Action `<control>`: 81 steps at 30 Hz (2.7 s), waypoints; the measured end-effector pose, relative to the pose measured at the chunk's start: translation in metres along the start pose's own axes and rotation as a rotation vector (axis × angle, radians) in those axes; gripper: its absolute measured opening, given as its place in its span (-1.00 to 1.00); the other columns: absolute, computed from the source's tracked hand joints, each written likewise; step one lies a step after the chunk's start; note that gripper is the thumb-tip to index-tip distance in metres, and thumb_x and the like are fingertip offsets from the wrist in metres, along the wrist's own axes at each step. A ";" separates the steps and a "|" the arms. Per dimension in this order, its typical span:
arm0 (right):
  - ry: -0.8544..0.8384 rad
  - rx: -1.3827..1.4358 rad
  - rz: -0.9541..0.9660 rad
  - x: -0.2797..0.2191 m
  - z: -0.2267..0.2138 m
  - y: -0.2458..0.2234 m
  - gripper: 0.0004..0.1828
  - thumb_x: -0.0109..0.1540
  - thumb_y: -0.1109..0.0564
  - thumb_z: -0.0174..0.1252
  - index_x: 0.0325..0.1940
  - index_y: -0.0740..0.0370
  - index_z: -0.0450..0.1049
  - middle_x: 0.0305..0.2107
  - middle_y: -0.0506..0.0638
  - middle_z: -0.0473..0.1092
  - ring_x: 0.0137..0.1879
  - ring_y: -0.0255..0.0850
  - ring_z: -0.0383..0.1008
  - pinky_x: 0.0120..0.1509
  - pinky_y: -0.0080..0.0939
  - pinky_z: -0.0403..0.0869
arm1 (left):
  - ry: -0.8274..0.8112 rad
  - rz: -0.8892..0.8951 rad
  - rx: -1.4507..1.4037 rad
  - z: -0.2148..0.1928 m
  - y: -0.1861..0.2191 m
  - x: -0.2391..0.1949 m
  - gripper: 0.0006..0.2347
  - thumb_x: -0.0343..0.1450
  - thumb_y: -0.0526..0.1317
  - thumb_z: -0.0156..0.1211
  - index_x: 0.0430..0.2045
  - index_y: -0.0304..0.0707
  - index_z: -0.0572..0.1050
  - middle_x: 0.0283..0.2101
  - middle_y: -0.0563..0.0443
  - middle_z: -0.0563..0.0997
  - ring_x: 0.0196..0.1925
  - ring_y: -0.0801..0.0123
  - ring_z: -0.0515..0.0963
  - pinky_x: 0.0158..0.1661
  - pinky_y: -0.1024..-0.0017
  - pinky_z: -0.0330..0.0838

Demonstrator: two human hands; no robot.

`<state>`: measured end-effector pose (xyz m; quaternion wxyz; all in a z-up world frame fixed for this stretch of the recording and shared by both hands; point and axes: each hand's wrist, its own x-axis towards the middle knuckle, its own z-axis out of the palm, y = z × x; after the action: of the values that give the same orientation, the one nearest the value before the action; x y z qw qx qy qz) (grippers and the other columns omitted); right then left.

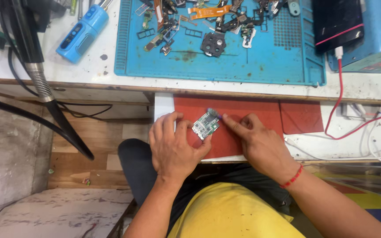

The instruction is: The person cleans a small electronic circuit board using a toothbrush. They hold the board on a red mat and repeatedly scrub its surface with the brush, focusing on specific areas.

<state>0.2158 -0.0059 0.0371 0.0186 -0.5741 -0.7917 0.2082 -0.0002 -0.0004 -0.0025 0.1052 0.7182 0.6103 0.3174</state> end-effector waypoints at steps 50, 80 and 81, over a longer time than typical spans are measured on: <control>-0.037 -0.027 -0.159 0.001 0.002 -0.008 -0.26 0.14 0.26 -0.01 0.42 -0.14 0.32 -0.14 0.11 0.39 -0.30 0.12 0.56 -0.30 0.09 0.53 | -0.025 0.040 -0.081 -0.012 -0.006 -0.004 -0.61 0.19 -0.03 0.49 -0.26 -0.26 0.54 0.02 -0.11 0.48 0.18 0.02 0.40 0.24 -0.01 0.15; -0.047 -0.057 0.046 0.005 0.007 0.000 -0.21 0.17 0.25 -0.05 0.50 -0.21 0.27 -0.07 0.08 0.38 -0.37 0.16 0.54 -0.29 0.10 0.54 | 0.014 0.093 -0.022 -0.009 -0.005 0.003 -0.58 0.20 0.00 0.42 -0.23 -0.32 0.53 0.01 -0.15 0.47 0.15 -0.01 0.40 0.22 -0.03 0.18; -0.032 -0.059 -0.004 0.002 0.005 0.000 -0.23 0.16 0.25 -0.04 0.48 -0.17 0.27 -0.07 0.10 0.37 -0.37 0.16 0.54 -0.30 0.10 0.54 | 0.015 0.089 -0.027 -0.006 -0.003 -0.002 -0.58 0.22 0.00 0.42 -0.22 -0.31 0.53 0.01 -0.14 0.47 0.16 0.00 0.40 0.23 -0.03 0.18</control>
<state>0.2138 -0.0057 0.0316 -0.0106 -0.5696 -0.7987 0.1937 -0.0064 -0.0029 0.0000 0.0961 0.7406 0.5742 0.3354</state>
